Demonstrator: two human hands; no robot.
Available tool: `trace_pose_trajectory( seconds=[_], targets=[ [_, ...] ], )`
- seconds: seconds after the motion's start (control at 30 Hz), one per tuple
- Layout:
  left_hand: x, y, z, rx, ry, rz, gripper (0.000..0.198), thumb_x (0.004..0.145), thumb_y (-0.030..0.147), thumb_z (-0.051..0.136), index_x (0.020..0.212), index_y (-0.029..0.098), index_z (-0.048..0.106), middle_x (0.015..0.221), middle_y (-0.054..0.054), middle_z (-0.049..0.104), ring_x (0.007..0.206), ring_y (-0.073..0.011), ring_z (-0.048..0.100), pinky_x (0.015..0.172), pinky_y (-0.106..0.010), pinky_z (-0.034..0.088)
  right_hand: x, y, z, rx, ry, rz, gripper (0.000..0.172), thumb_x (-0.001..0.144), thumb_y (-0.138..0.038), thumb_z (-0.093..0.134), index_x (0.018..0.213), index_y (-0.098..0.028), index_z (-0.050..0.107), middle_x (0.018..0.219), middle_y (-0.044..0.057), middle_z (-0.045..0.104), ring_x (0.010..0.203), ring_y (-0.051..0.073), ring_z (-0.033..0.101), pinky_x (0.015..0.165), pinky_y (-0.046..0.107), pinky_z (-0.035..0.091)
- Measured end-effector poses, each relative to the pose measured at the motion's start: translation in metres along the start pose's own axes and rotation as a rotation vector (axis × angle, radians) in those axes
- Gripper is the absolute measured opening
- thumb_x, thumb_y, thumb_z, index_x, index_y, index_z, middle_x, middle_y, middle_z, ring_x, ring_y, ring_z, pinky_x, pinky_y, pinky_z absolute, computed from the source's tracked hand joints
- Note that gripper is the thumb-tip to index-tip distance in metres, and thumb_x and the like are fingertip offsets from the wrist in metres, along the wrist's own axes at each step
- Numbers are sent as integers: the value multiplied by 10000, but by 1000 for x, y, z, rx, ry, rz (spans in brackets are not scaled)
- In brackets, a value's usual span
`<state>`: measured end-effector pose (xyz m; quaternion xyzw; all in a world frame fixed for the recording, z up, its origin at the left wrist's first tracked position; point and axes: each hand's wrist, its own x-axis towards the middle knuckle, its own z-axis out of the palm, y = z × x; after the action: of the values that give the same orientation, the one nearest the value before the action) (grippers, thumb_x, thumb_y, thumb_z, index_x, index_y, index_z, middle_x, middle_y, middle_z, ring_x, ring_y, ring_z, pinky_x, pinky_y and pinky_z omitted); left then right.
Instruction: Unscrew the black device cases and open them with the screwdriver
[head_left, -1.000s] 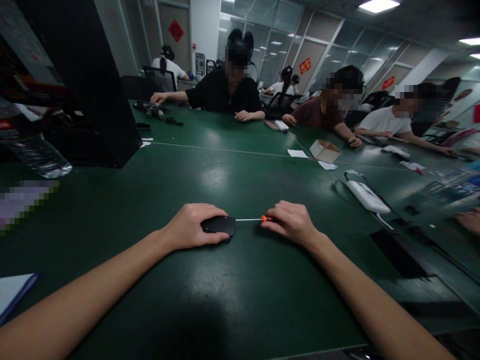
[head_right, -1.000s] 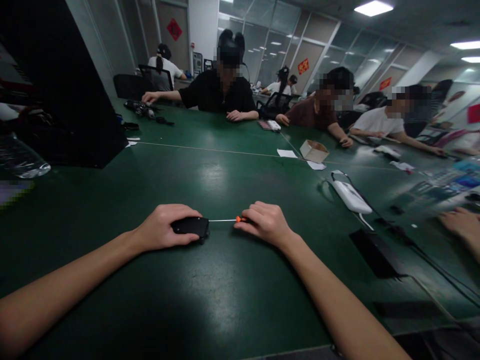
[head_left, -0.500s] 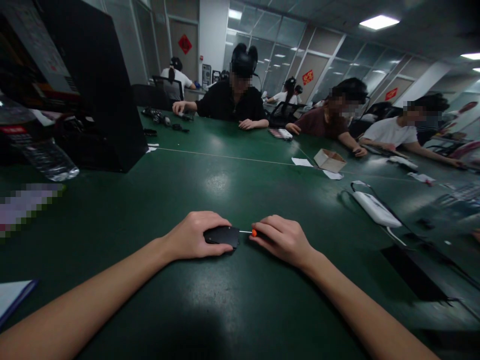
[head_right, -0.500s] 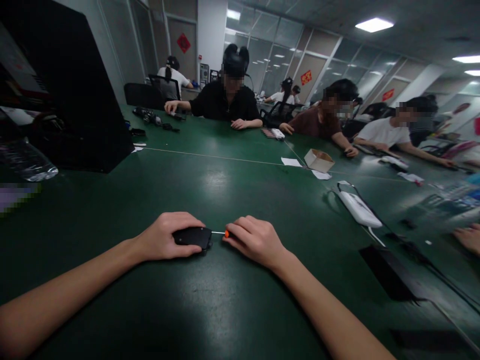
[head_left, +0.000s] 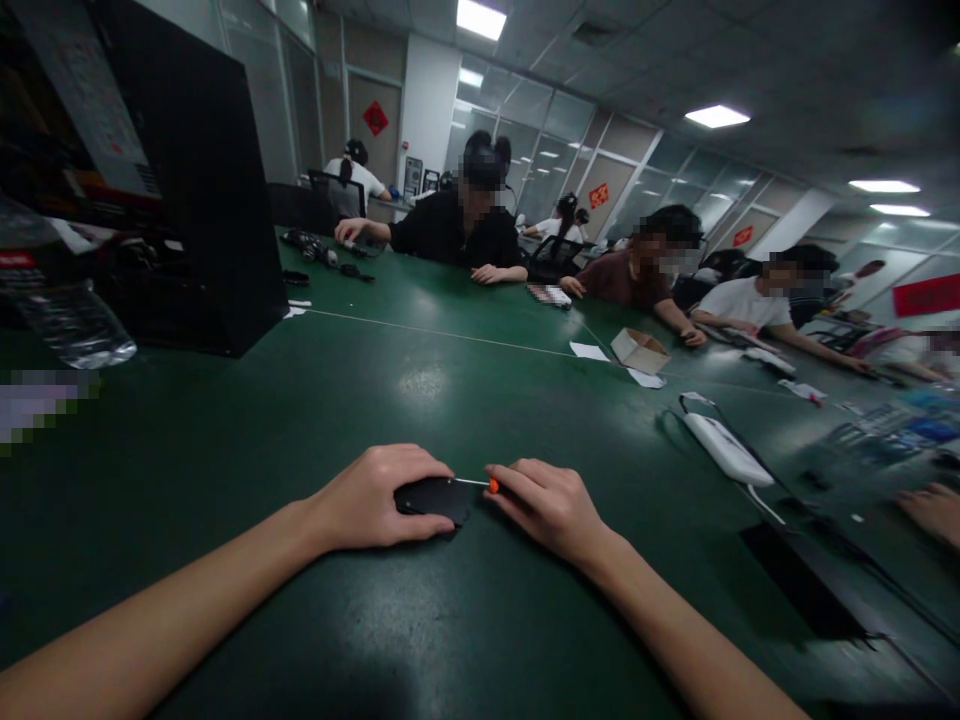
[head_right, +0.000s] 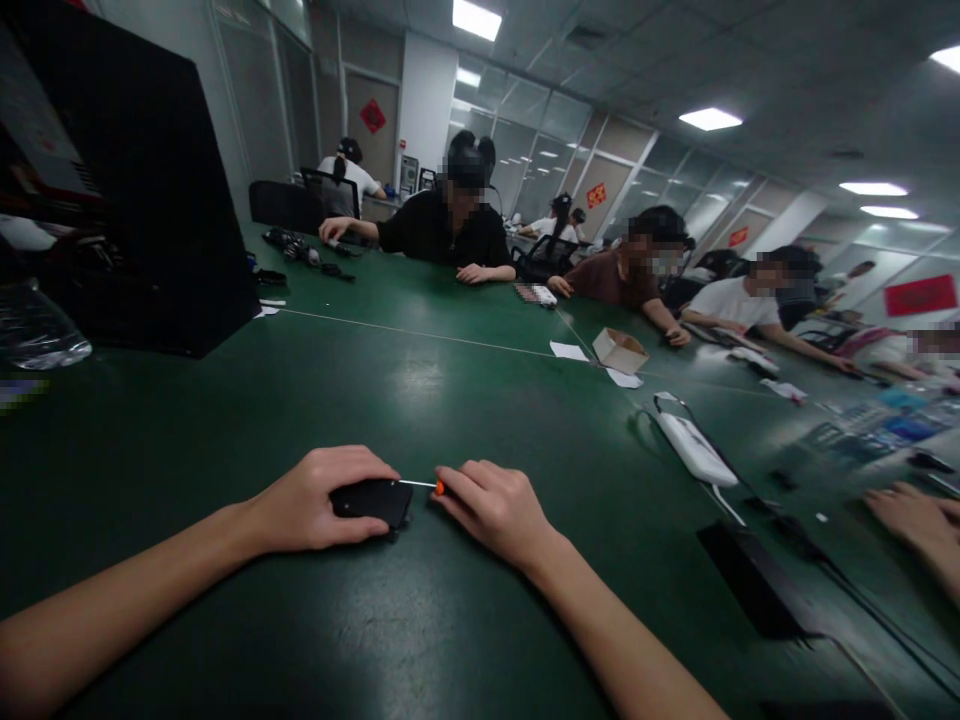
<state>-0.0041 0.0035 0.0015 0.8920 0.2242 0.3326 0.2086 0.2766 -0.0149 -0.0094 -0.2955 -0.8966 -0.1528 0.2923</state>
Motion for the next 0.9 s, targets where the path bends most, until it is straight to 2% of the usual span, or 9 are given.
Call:
trace_pose_trajectory(
  seconds=[0.2, 0.43, 0.57, 0.77, 0.9],
  targets=[
    [0, 0, -3, -13, -10, -8, 377, 838, 358, 783, 1150, 160, 708, 1020, -77, 758, 923, -220, 710, 861, -335, 553, 2, -4, 6, 51, 26, -60, 260, 947, -185, 612, 1198, -115, 622, 941, 109, 728, 769, 179, 633, 663, 289, 540],
    [-5, -4, -10, 14, -53, -86, 405, 816, 414, 798, 1145, 188, 726, 1043, -74, 763, 941, -240, 719, 849, -341, 551, -2, -3, 9, -11, 23, -16, 260, 975, -199, 579, 1226, -149, 625, 879, 66, 719, 710, 143, 650, 599, 252, 503],
    [-6, -6, -7, 24, -34, -106, 414, 821, 447, 789, 1137, 187, 731, 1045, -79, 769, 938, -241, 726, 861, -337, 550, 3, -1, 12, -33, 16, -14, 252, 987, -194, 557, 1220, -145, 636, 891, 71, 718, 744, 145, 656, 619, 253, 492],
    [-8, -6, -7, 60, 13, -108, 425, 809, 442, 794, 1135, 177, 732, 1051, -90, 780, 933, -243, 742, 848, -322, 562, 26, -5, 15, -162, -51, -105, 223, 991, -188, 531, 1162, -146, 668, 761, 30, 671, 616, 124, 604, 538, 263, 411],
    [-9, -6, -10, 45, 34, -99, 400, 819, 433, 792, 1126, 183, 734, 1039, -82, 783, 917, -233, 745, 831, -307, 563, 27, -11, 19, -127, -61, -63, 257, 1001, -199, 494, 1197, -146, 653, 783, 35, 686, 635, 133, 619, 547, 266, 431]
  ],
)
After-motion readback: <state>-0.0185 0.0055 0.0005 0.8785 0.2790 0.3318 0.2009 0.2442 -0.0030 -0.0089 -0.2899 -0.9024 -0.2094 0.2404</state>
